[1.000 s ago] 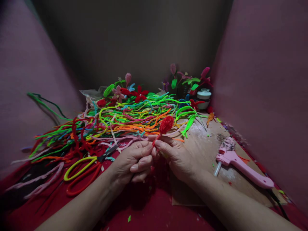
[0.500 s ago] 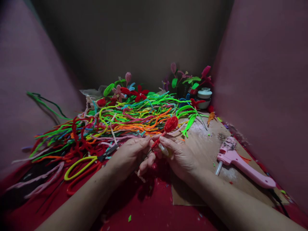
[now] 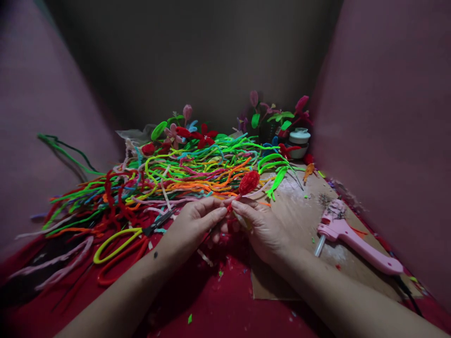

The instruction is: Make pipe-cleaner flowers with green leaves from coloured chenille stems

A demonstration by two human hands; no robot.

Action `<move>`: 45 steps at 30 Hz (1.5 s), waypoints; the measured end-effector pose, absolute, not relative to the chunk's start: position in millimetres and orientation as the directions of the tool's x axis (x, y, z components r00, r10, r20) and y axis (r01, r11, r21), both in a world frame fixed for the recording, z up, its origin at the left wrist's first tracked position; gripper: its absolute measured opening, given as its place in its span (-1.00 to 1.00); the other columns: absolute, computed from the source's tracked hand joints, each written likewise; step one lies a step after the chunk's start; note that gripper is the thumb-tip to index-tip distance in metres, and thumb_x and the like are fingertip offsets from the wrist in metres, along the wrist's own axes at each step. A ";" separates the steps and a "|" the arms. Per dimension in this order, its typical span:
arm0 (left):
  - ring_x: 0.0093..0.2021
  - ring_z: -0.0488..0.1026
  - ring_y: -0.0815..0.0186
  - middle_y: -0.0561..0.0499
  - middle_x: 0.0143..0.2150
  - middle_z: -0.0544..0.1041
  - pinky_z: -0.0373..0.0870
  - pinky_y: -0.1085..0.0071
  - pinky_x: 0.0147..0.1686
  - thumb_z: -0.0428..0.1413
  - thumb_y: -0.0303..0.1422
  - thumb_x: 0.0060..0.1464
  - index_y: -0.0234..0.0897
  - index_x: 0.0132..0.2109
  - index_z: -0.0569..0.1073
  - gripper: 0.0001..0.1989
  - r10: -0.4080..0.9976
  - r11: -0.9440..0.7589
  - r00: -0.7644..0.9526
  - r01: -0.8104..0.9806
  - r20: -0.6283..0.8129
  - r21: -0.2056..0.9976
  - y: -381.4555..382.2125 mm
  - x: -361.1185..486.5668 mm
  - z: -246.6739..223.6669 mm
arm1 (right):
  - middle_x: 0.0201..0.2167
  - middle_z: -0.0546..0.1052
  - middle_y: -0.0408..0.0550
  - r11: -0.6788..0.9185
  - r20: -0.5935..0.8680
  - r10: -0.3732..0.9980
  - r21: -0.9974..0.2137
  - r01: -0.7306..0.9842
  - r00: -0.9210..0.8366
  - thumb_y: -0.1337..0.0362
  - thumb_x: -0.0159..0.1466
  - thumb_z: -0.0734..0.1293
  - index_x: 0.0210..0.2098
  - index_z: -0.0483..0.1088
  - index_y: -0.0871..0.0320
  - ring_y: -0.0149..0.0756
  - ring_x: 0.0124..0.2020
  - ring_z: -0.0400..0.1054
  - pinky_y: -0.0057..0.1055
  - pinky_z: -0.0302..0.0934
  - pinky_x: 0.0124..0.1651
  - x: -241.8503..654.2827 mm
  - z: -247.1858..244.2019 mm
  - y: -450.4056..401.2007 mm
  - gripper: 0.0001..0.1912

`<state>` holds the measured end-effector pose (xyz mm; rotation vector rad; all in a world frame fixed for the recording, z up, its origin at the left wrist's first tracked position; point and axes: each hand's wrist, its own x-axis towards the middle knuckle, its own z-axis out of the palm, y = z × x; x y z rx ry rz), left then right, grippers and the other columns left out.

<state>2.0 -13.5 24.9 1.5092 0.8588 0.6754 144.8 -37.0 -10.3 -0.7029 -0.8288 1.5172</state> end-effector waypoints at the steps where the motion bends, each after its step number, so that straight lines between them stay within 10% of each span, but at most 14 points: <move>1: -0.62 0.31 0.47 0.07 -0.50 0.44 0.23 0.57 -0.64 -0.01 -0.28 0.12 -0.32 -0.20 0.40 -0.79 0.861 -0.136 0.509 0.209 0.011 0.968 -15.8 4.0 23.6 | -0.57 0.46 -0.16 -0.022 0.025 0.997 -0.828 -0.561 -0.077 0.28 0.13 0.35 -0.34 0.49 0.18 -0.42 -0.57 0.26 -0.47 0.10 -0.50 144.4 -9.9 -37.4 -0.87; 9: -0.48 0.41 0.32 -0.05 -0.46 0.48 0.24 0.47 -0.49 -0.12 -0.44 0.17 -0.34 -0.26 0.39 -0.80 0.647 -0.741 0.591 0.636 0.482 0.215 -25.0 3.9 1.1 | -0.54 0.44 -0.17 0.045 0.043 0.999 -0.870 -0.491 0.016 0.29 0.17 0.33 -0.28 0.50 0.15 -0.45 -0.54 0.18 -0.49 0.06 -0.48 139.9 -15.1 -40.5 -0.85; 20: -0.59 0.20 0.52 0.14 -0.58 0.31 0.12 0.60 -0.57 -0.02 -0.37 0.15 -0.31 -0.40 0.43 -0.79 0.857 -0.338 0.471 0.208 0.209 0.918 -21.8 6.7 22.0 | -0.35 0.49 -0.11 0.066 0.146 0.981 -0.868 -0.493 -0.124 0.34 0.22 0.28 -0.17 0.48 0.10 -0.44 -0.45 0.23 -0.48 0.14 -0.40 142.2 -5.5 -42.6 -0.79; 30: -0.77 -0.03 0.60 0.22 -0.71 0.20 -0.07 0.64 -0.75 0.07 -0.28 0.07 -0.31 -0.44 0.32 -0.79 0.764 0.318 0.620 -0.119 -0.180 0.941 -17.3 4.6 24.5 | -0.52 0.43 -0.18 -0.011 0.068 0.990 -0.834 -0.552 -0.123 0.33 0.14 0.34 -0.31 0.48 0.16 -0.48 -0.54 0.22 -0.52 0.10 -0.47 143.5 -6.0 -41.5 -0.89; 36: -0.81 -0.21 0.60 0.27 -0.74 0.13 -0.07 0.64 -0.83 0.06 -0.30 0.09 -0.30 -0.34 0.34 -0.86 0.583 0.519 0.797 -0.214 -0.159 0.828 -14.1 0.5 24.3 | -0.62 0.37 -0.22 -0.040 0.050 0.989 -0.813 -0.581 -0.137 0.32 0.11 0.37 -0.41 0.49 0.16 -0.49 -0.59 0.18 -0.50 0.10 -0.46 143.8 -4.9 -41.5 -0.94; 39: -0.79 -0.13 0.57 0.24 -0.71 0.16 -0.03 0.61 -0.80 -0.03 -0.26 0.14 -0.30 -0.34 0.33 -0.79 0.626 0.386 0.761 -0.111 -0.172 0.916 -15.9 2.2 26.1 | -0.65 0.36 -0.22 -0.048 0.026 0.993 -0.811 -0.584 -0.117 0.30 0.10 0.37 -0.46 0.48 0.18 -0.50 -0.63 0.15 -0.50 0.08 -0.50 143.7 -5.4 -39.8 -0.92; 42: -0.70 0.15 0.50 0.14 -0.63 0.29 0.12 0.56 -0.66 -0.06 -0.28 0.16 -0.31 -0.33 0.36 -0.79 0.794 -0.100 0.608 0.165 -0.021 0.981 -19.9 4.8 22.9 | -0.60 0.41 -0.18 -0.057 -0.009 0.997 -0.801 -0.596 -0.083 0.28 0.08 0.38 -0.42 0.49 0.20 -0.48 -0.61 0.18 -0.51 0.07 -0.54 143.5 -6.3 -38.2 -0.90; 45: -0.44 0.40 0.32 -0.02 -0.41 0.47 0.27 0.44 -0.44 -0.02 -0.33 0.13 -0.33 -0.17 0.36 -0.82 0.788 -0.591 0.525 0.499 0.321 0.634 -24.5 5.6 13.7 | -0.59 0.41 -0.18 -0.031 -0.017 0.999 -0.797 -0.603 -0.030 0.32 0.05 0.39 -0.44 0.49 0.19 -0.46 -0.59 0.18 -0.53 0.06 -0.55 142.6 -6.4 -37.7 -0.92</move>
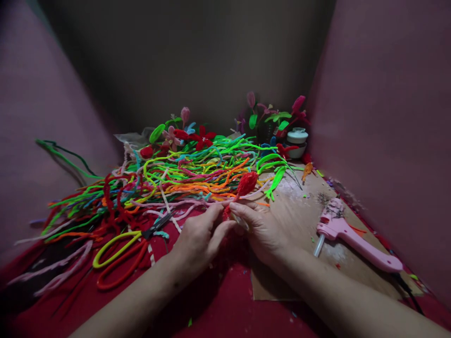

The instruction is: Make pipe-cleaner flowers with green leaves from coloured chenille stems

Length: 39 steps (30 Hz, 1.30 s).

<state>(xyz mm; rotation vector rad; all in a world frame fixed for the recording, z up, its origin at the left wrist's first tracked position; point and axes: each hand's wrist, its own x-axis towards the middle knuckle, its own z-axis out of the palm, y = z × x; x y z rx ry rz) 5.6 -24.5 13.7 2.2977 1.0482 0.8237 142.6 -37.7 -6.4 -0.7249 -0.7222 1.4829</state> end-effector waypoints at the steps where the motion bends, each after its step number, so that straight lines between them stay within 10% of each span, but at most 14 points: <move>1: -0.41 0.42 0.27 -0.06 -0.39 0.48 0.28 0.41 -0.42 -0.04 -0.32 0.14 -0.35 -0.17 0.36 -0.81 0.754 -0.655 0.544 0.573 0.369 0.492 -25.8 5.3 10.6 | -0.60 0.41 -0.18 -0.027 -0.013 1.000 -0.794 -0.608 -0.026 0.33 0.04 0.39 -0.46 0.48 0.19 -0.46 -0.59 0.17 -0.53 0.05 -0.55 142.1 -6.3 -37.7 -0.94; 6: -0.49 0.43 0.28 -0.03 -0.48 0.46 0.24 0.43 -0.51 -0.12 -0.38 0.19 -0.32 -0.30 0.35 -0.81 0.639 -0.726 0.601 0.678 0.480 0.118 -27.0 4.2 4.8 | -0.64 0.35 -0.23 -0.040 -0.002 0.998 -0.784 -0.620 -0.061 0.33 0.07 0.38 -0.50 0.44 0.18 -0.51 -0.64 0.08 -0.52 -0.02 -0.58 140.3 -8.6 -38.0 -0.94; 15: -0.46 0.43 0.29 -0.04 -0.45 0.49 0.27 0.44 -0.50 -0.12 -0.52 0.12 -0.33 -0.26 0.37 -0.82 0.618 -0.744 0.649 0.666 0.443 0.062 -23.5 2.5 5.6 | -0.66 0.32 -0.23 -0.046 -0.021 0.998 -0.827 -0.560 -0.052 0.27 0.10 0.37 -0.52 0.41 0.20 -0.51 -0.64 0.08 -0.50 -0.08 -0.59 142.5 -13.7 -37.8 -0.86; 29: -0.53 0.25 0.46 0.11 -0.54 0.37 0.17 0.56 -0.48 -0.05 -0.39 0.15 -0.29 -0.47 0.35 -0.77 0.854 -0.444 0.440 0.337 0.277 0.830 -23.0 5.7 22.7 | -0.56 0.38 -0.15 -0.091 -0.003 0.990 -0.779 -0.620 -0.140 0.18 0.15 0.35 -0.34 0.48 0.15 -0.43 -0.55 0.16 -0.49 0.00 -0.54 143.0 -7.5 -41.6 -0.82; 39: -0.71 0.04 0.56 0.19 -0.69 0.19 -0.04 0.59 -0.68 0.01 -0.29 0.07 -0.33 -0.53 0.30 -0.73 0.866 0.070 0.494 0.035 -0.078 0.997 -23.4 7.8 32.1 | -0.54 0.38 -0.14 -0.188 -0.045 0.972 -0.739 -0.647 -0.231 0.23 0.12 0.32 -0.22 0.49 0.14 -0.44 -0.57 0.13 -0.52 -0.07 -0.59 144.5 -4.8 -40.9 -0.76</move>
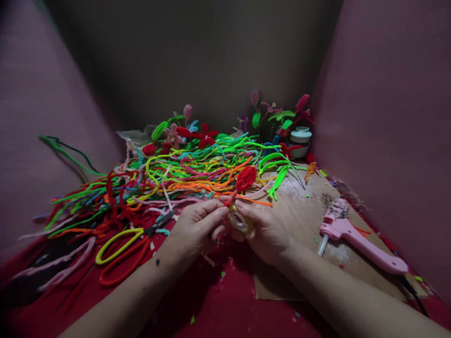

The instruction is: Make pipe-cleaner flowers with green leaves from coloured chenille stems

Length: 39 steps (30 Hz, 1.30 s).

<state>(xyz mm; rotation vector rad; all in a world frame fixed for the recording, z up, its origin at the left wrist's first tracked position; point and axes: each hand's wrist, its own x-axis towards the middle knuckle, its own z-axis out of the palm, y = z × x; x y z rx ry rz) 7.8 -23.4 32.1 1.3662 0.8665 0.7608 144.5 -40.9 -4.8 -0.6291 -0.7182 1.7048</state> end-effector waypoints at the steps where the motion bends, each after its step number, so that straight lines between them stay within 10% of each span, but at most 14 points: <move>1: -0.73 0.01 0.58 0.21 -0.71 0.18 -0.07 0.60 -0.71 0.02 -0.29 0.06 -0.33 -0.53 0.29 -0.73 0.859 0.121 0.500 0.015 -0.112 0.993 -23.7 8.1 33.0 | -0.55 0.37 -0.15 -0.181 -0.044 0.974 -0.748 -0.639 -0.224 0.23 0.12 0.32 -0.23 0.49 0.15 -0.44 -0.58 0.12 -0.52 -0.08 -0.59 144.2 -4.5 -40.5 -0.76; 19: -0.79 -0.19 0.60 0.24 -0.68 0.10 0.05 0.65 -0.85 -0.04 -0.35 0.17 -0.35 -0.35 0.36 -0.82 0.560 0.557 0.814 -0.233 -0.154 0.797 -12.8 -2.1 22.8 | -0.67 0.28 -0.23 -0.035 0.040 0.993 -0.807 -0.590 -0.113 0.28 0.09 0.38 -0.51 0.43 0.17 -0.49 -0.62 0.05 -0.50 -0.04 -0.54 141.9 -3.7 -40.7 -0.91; 24: -0.72 0.11 0.52 0.14 -0.61 0.27 0.20 0.56 -0.68 -0.09 -0.26 0.18 -0.31 -0.36 0.36 -0.75 0.771 -0.017 0.634 0.114 -0.059 0.993 -20.1 2.2 25.6 | -0.60 0.37 -0.21 0.014 0.053 0.997 -0.835 -0.551 -0.055 0.32 0.12 0.36 -0.43 0.47 0.16 -0.49 -0.60 0.11 -0.50 0.00 -0.52 144.0 -9.4 -38.3 -0.96; 28: -0.40 0.43 0.29 -0.07 -0.36 0.49 0.32 0.41 -0.38 -0.06 -0.27 0.17 -0.33 -0.18 0.38 -0.77 0.789 -0.612 0.501 0.589 0.356 0.528 -28.2 4.9 15.9 | -0.52 0.47 -0.16 0.044 0.064 0.998 -0.863 -0.504 -0.023 0.29 0.11 0.37 -0.30 0.51 0.13 -0.43 -0.54 0.19 -0.46 0.06 -0.47 142.8 -7.6 -39.2 -0.85; 33: -0.36 0.46 0.30 -0.08 -0.37 0.51 0.32 0.44 -0.34 -0.17 -0.40 0.21 -0.33 -0.20 0.39 -0.75 0.692 -0.714 0.570 0.630 0.443 0.305 -25.8 2.2 6.1 | -0.53 0.46 -0.16 0.058 0.066 0.998 -0.920 -0.387 -0.008 0.26 0.16 0.33 -0.30 0.51 0.17 -0.45 -0.56 0.15 -0.48 0.00 -0.50 142.2 -7.9 -42.4 -0.84; 39: -0.48 0.30 0.44 0.07 -0.48 0.40 0.21 0.54 -0.42 -0.07 -0.43 0.16 -0.30 -0.36 0.38 -0.82 0.837 -0.524 0.427 0.448 0.342 0.725 -22.7 5.7 15.8 | -0.54 0.35 -0.21 -0.002 0.008 1.000 -0.906 -0.423 -0.021 0.25 0.17 0.34 -0.30 0.47 0.12 -0.48 -0.54 0.12 -0.53 -0.02 -0.51 141.9 -13.2 -42.5 -0.88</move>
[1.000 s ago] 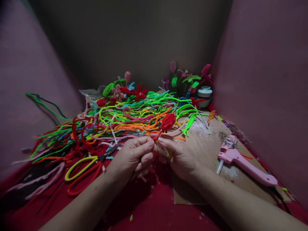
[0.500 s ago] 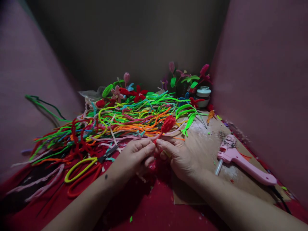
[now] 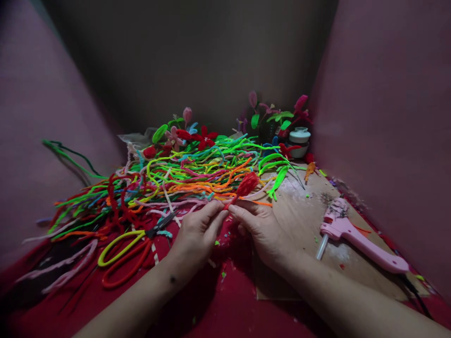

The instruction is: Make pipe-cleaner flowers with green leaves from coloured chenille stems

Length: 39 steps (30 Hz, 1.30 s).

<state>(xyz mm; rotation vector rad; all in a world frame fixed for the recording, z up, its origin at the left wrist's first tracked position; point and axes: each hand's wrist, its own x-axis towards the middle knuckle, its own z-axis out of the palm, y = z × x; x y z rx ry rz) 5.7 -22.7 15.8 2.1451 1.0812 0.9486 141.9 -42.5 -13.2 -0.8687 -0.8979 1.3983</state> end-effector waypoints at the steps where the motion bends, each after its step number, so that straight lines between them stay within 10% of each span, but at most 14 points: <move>1: -0.52 0.25 0.47 0.10 -0.53 0.35 0.18 0.56 -0.46 -0.04 -0.41 0.14 -0.30 -0.42 0.36 -0.81 0.867 -0.444 0.411 0.379 0.282 0.812 -22.9 6.7 18.5 | -0.56 0.32 -0.22 0.005 0.014 1.000 -0.906 -0.423 -0.018 0.25 0.17 0.34 -0.35 0.46 0.13 -0.49 -0.55 0.10 -0.53 -0.03 -0.52 141.9 -13.9 -42.3 -0.90; 5: -0.66 0.03 0.56 0.18 -0.65 0.17 -0.01 0.61 -0.64 0.01 -0.34 0.10 -0.33 -0.47 0.33 -0.78 0.877 -0.019 0.481 0.058 -0.011 0.998 -22.7 7.7 27.1 | -0.59 0.27 -0.23 0.036 0.053 0.998 -0.895 -0.445 -0.026 0.25 0.18 0.33 -0.44 0.42 0.16 -0.50 -0.59 0.04 -0.53 -0.05 -0.53 142.0 -15.7 -41.7 -0.88; 11: -0.75 -0.20 0.61 0.26 -0.69 0.08 -0.16 0.64 -0.76 0.04 -0.30 0.11 -0.30 -0.35 0.32 -0.84 0.669 0.465 0.717 -0.194 -0.199 0.864 -18.7 0.5 26.8 | -0.58 0.31 -0.21 -0.015 0.039 0.995 -0.849 -0.528 -0.091 0.21 0.14 0.36 -0.22 0.47 0.17 -0.51 -0.57 0.10 -0.55 -0.03 -0.53 140.0 -11.3 -41.5 -0.77; 25: -0.77 -0.24 0.62 0.25 -0.70 0.04 -0.12 0.69 -0.83 -0.06 -0.40 0.18 -0.38 -0.38 0.36 -0.80 0.437 0.669 0.873 -0.155 -0.215 0.727 -10.4 -8.9 29.0 | -0.55 0.49 -0.14 0.062 0.155 0.979 -0.845 -0.531 -0.133 0.27 0.09 0.40 -0.30 0.54 0.08 -0.36 -0.49 0.31 -0.35 0.18 -0.30 144.7 -5.7 -43.5 -0.85; 30: -0.75 -0.21 0.59 0.25 -0.68 0.05 -0.15 0.65 -0.79 0.01 -0.31 0.13 -0.33 -0.36 0.37 -0.82 0.496 0.520 0.835 -0.065 -0.239 0.852 -12.5 -8.9 31.9 | -0.45 0.54 -0.11 0.099 0.192 0.975 -0.827 -0.553 -0.112 0.30 0.10 0.39 -0.34 0.54 0.08 -0.30 -0.39 0.35 -0.31 0.19 -0.22 142.1 -6.2 -41.4 -0.88; 34: -0.66 0.08 0.53 0.15 -0.60 0.22 0.05 0.60 -0.64 0.06 -0.32 0.08 -0.32 -0.34 0.42 -0.85 0.774 -0.030 0.631 0.109 -0.046 0.994 -18.9 -1.8 30.4 | -0.40 0.55 -0.10 0.053 0.134 0.986 -0.827 -0.559 -0.104 0.34 0.11 0.37 -0.30 0.53 0.09 -0.31 -0.38 0.36 -0.33 0.20 -0.24 141.9 -9.1 -39.9 -0.85; 39: -0.44 0.32 0.36 0.00 -0.41 0.46 0.18 0.48 -0.37 -0.01 -0.44 0.10 -0.24 -0.18 0.47 -0.80 0.785 -0.589 0.509 0.436 0.352 0.681 -25.0 1.5 15.8 | -0.44 0.53 -0.13 0.035 0.064 0.997 -0.868 -0.496 -0.043 0.33 0.11 0.38 -0.33 0.53 0.12 -0.41 -0.49 0.27 -0.42 0.16 -0.36 143.5 -12.0 -40.1 -0.89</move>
